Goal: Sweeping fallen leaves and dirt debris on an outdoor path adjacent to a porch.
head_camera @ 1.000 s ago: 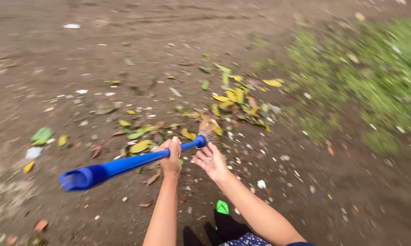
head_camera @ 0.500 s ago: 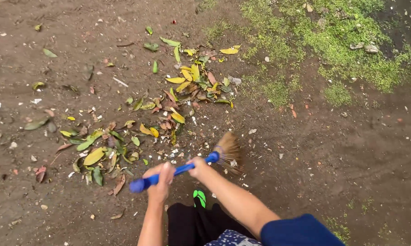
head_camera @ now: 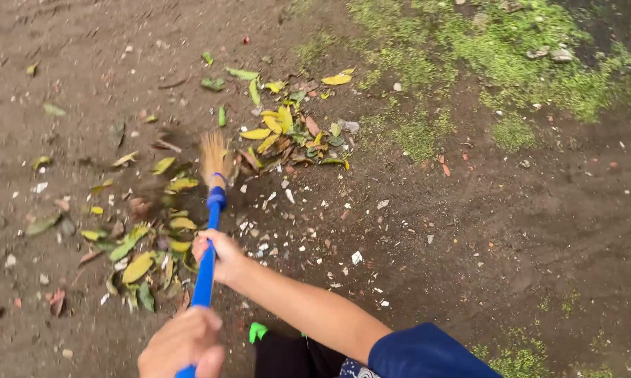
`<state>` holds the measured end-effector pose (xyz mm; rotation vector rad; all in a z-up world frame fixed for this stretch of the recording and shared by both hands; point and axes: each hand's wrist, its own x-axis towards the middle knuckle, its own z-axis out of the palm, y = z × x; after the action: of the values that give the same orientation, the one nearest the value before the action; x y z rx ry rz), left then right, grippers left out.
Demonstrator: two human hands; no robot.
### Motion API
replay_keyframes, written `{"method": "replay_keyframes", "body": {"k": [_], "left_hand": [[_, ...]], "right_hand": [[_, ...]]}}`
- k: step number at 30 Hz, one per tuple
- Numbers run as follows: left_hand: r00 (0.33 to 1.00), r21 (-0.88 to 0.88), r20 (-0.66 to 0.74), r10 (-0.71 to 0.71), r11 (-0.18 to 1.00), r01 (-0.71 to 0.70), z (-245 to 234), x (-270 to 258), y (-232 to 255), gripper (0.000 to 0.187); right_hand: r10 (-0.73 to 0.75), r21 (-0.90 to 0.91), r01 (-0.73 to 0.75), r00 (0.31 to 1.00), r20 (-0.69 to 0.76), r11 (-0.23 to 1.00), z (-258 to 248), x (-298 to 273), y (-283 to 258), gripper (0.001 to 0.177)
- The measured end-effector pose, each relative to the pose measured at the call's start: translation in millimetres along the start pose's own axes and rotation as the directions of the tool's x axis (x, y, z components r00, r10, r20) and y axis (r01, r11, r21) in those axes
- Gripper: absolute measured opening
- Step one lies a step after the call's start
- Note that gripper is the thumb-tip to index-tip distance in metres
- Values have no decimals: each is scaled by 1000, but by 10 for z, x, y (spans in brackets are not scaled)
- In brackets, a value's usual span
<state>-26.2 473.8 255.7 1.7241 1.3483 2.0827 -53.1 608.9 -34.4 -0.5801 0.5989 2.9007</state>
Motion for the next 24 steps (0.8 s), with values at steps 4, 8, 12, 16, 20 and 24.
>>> {"method": "replay_keyframes", "body": {"k": [4, 8, 12, 16, 20, 24], "left_hand": [[974, -320, 224, 7, 945, 67, -199, 31, -252, 34], [838, -178, -213, -502, 864, 472, 313, -420, -1006, 44], [767, -164, 59, -639, 752, 639, 793, -1140, -2331, 38], [821, -162, -47, -569, 816, 555, 532, -485, -2233, 23], [914, -40, -84, -398, 917, 396, 33, 637, -1857, 26], [975, 107, 7, -224, 969, 222, -176, 1185, -1852, 34]], "right_hand": [[-367, -111, 359, 929, -57, 927, 96, -498, -292, 21], [-681, -285, 620, 639, -357, 731, -408, -800, -1404, 15], [-737, -428, 608, 471, -485, 669, -1594, -722, -2757, 20], [-594, -413, 447, 718, -364, 794, -1468, 213, -2681, 22], [-372, -410, 323, 927, -45, 853, -296, 1466, -2037, 32], [-160, -216, 161, 987, 25, 963, 1009, 1747, -1625, 26]]}}
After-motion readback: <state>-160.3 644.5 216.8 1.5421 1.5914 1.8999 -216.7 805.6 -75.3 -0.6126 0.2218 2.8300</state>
